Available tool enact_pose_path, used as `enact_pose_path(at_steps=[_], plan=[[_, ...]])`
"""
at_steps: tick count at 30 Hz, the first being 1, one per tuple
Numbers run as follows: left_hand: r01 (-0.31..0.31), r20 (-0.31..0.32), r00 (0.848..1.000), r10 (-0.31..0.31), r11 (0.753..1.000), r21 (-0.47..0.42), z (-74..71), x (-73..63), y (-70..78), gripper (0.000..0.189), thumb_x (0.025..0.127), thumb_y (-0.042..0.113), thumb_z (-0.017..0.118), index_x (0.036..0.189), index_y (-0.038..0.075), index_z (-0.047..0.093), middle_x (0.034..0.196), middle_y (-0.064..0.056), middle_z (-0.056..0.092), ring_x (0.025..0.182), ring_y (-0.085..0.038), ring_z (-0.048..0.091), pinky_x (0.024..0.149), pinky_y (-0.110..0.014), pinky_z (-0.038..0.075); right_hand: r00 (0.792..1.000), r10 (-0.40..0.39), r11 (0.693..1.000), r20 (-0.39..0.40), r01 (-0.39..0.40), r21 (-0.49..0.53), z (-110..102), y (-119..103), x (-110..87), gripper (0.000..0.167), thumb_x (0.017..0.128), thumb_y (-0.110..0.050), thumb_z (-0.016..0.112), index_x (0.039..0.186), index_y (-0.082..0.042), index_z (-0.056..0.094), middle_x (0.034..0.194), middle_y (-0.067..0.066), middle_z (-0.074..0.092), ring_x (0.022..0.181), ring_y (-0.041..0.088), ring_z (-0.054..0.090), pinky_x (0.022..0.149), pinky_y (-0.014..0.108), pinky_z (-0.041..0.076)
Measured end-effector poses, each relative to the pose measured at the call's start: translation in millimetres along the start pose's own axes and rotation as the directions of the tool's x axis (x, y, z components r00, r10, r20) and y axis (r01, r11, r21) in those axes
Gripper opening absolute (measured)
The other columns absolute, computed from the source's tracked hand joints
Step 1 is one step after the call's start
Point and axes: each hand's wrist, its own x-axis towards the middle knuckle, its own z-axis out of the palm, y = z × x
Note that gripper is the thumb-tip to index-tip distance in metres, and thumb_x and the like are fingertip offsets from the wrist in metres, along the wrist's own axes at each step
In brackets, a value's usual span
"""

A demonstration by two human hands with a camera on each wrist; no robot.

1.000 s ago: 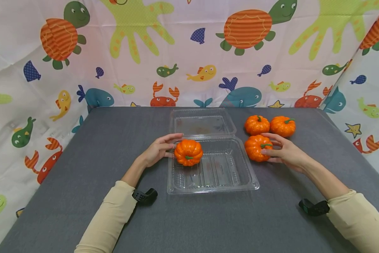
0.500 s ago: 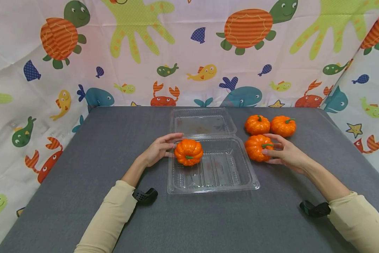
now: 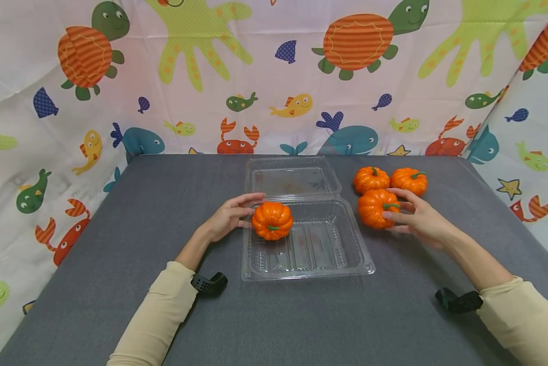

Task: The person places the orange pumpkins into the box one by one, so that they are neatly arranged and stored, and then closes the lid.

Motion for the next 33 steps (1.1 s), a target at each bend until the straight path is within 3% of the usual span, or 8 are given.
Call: enact_pose_path(at_steps=[7, 16, 33], plan=[[0.013, -0.011, 1.0, -0.013, 1.0, -0.006, 0.5, 0.4, -0.3, 0.051, 0.095, 0.005, 0.038, 0.145, -0.006, 0.03, 0.149, -0.02, 0.031, 0.118, -0.023, 0.048, 0.086, -0.038, 0.048, 1.0, -0.009, 1.0, -0.027, 0.009, -0.006, -1, -7, 0.1, 0.066, 0.096, -0.017, 0.057, 0.149, -0.019, 0.017, 0.139, 0.011, 0.017, 0.116, 0.023, 0.038, 0.088, 0.039, 0.049], [0.006, -0.004, 1.0, -0.006, 1.0, -0.001, 1.7, 0.8, 0.7, 0.052, 0.095, 0.006, 0.039, 0.145, -0.006, 0.031, 0.149, -0.02, 0.031, 0.12, -0.021, 0.046, 0.088, -0.039, 0.047, 0.999, -0.026, 1.0, -0.036, 0.026, -0.015, 1, -12, -2.2, 0.07, 0.096, -0.017, 0.057, 0.151, -0.018, 0.014, 0.145, 0.015, 0.012, 0.121, 0.027, 0.033, 0.087, 0.038, 0.049], [0.022, 0.021, 1.0, -0.022, 1.0, -0.022, 0.5, 1.7, 1.4, 0.052, 0.096, 0.007, 0.038, 0.146, -0.003, 0.029, 0.15, -0.018, 0.031, 0.12, -0.022, 0.046, 0.09, -0.041, 0.045, 0.997, -0.071, 0.997, -0.029, 0.072, 0.043, 9, -29, -5.2, 0.065, 0.095, -0.011, 0.059, 0.147, -0.019, 0.021, 0.143, 0.018, 0.016, 0.119, 0.024, 0.036, 0.086, 0.037, 0.05]])
